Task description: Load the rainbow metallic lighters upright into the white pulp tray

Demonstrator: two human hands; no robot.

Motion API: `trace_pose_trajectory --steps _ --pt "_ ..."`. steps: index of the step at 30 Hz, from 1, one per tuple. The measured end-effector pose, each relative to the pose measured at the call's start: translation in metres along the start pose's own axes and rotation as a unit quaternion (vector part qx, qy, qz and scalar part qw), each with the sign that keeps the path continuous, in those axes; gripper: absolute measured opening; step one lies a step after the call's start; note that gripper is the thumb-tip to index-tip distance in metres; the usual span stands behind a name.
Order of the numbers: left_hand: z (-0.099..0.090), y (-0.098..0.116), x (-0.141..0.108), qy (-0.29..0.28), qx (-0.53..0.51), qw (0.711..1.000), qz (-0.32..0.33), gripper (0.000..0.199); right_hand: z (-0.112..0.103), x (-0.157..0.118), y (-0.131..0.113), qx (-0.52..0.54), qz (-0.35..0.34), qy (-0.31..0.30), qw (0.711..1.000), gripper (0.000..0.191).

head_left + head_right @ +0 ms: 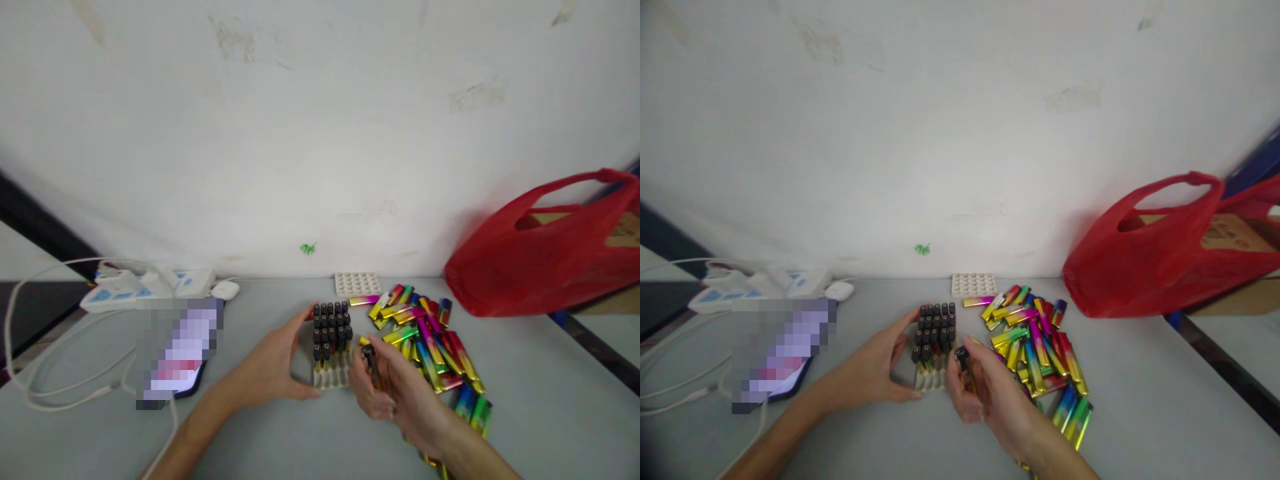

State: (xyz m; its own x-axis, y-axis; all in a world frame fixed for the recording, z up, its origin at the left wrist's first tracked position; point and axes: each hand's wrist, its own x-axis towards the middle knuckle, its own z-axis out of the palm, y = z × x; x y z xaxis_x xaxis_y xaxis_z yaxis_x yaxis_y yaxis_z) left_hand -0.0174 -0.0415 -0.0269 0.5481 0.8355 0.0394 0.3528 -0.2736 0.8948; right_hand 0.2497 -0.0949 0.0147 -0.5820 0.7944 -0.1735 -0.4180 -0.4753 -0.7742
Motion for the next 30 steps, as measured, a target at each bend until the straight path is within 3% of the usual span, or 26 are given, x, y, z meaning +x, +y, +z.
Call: trace_pose_trajectory --steps 5,15,24,30 --pt "0.0 0.001 0.0 0.003 0.008 1.0 0.002 0.143 0.0 0.001 -0.001 0.012 0.016 -0.007 1.0 0.061" --pt "0.0 0.003 0.0 0.004 0.022 1.0 -0.004 0.142 0.003 0.003 0.007 -0.034 0.06 0.062 0.996 0.066" --pt "0.0 0.002 0.0 0.004 0.031 1.0 -0.001 0.142 0.004 0.003 0.013 -0.085 0.03 0.116 0.989 0.063" --pt "0.001 0.006 0.0 0.011 0.032 0.999 -0.004 0.138 0.003 0.003 0.014 -0.091 0.034 0.113 0.989 0.062"
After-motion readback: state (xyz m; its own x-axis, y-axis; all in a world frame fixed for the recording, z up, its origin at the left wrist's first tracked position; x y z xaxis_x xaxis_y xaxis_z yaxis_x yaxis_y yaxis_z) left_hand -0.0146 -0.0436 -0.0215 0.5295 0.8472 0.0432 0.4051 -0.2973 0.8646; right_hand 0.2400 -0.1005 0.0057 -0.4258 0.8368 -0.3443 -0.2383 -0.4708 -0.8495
